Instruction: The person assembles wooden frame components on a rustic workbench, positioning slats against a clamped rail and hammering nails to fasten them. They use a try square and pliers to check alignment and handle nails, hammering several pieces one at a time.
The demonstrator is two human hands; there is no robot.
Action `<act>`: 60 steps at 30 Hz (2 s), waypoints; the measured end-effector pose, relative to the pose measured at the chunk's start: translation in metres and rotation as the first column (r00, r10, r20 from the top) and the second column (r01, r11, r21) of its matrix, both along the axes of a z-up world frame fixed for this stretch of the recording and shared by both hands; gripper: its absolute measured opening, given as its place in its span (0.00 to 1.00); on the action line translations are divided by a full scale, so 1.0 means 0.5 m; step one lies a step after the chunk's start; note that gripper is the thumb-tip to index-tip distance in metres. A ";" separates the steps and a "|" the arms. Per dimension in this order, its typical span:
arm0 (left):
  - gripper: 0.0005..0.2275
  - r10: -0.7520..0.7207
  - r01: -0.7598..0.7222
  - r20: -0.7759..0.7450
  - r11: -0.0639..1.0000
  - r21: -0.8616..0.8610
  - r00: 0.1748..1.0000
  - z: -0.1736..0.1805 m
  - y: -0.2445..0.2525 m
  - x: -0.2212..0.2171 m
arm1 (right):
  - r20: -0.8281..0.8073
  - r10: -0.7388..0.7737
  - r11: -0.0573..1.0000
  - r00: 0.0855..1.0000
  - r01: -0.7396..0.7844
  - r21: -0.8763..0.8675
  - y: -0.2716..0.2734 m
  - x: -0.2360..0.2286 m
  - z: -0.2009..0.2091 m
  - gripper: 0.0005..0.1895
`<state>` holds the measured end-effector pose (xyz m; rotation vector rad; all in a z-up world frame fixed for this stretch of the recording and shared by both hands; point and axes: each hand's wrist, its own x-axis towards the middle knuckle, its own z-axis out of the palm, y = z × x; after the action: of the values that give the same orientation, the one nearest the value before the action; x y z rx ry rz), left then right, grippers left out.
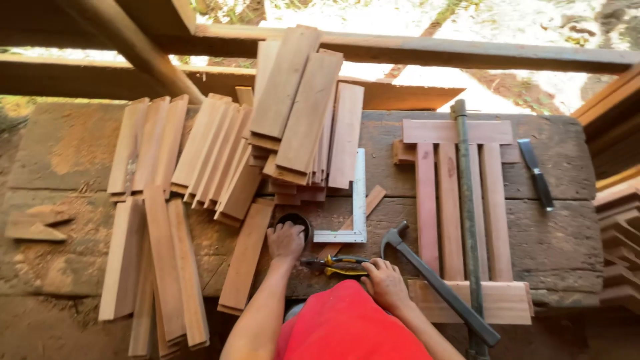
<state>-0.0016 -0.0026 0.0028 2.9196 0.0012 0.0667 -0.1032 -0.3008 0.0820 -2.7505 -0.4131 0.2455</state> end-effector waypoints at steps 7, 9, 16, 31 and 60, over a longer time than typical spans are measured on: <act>0.07 0.111 -0.085 0.043 0.916 -0.393 0.993 0.045 0.021 -0.013 | -0.020 0.122 0.992 0.992 -0.122 -0.034 0.030 0.035 -0.012 0.38; 0.09 0.160 -0.185 -0.093 0.840 -0.510 0.983 0.100 0.026 -0.026 | -0.094 0.152 0.985 0.984 -0.159 -0.064 0.048 0.039 -0.046 0.37; 0.18 0.244 -0.527 -0.470 0.308 -0.792 0.848 0.124 0.017 -0.057 | -0.002 0.166 0.985 0.986 -0.165 0.053 0.070 0.044 -0.080 0.25; 0.08 0.141 -0.378 -0.414 -0.224 -0.898 0.899 0.354 -0.130 -0.013 | -0.843 -0.091 0.750 0.530 0.593 0.292 -0.003 0.070 0.231 0.31; 0.05 -0.131 0.325 0.297 0.429 -0.843 0.946 0.566 -0.196 -0.035 | -0.369 -0.199 0.674 0.908 0.400 0.621 0.022 0.045 0.228 0.32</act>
<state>-0.0192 -0.1008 0.2858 1.7916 -0.3075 0.2235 -0.0808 -0.2896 0.1960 -1.9560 0.0488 0.3047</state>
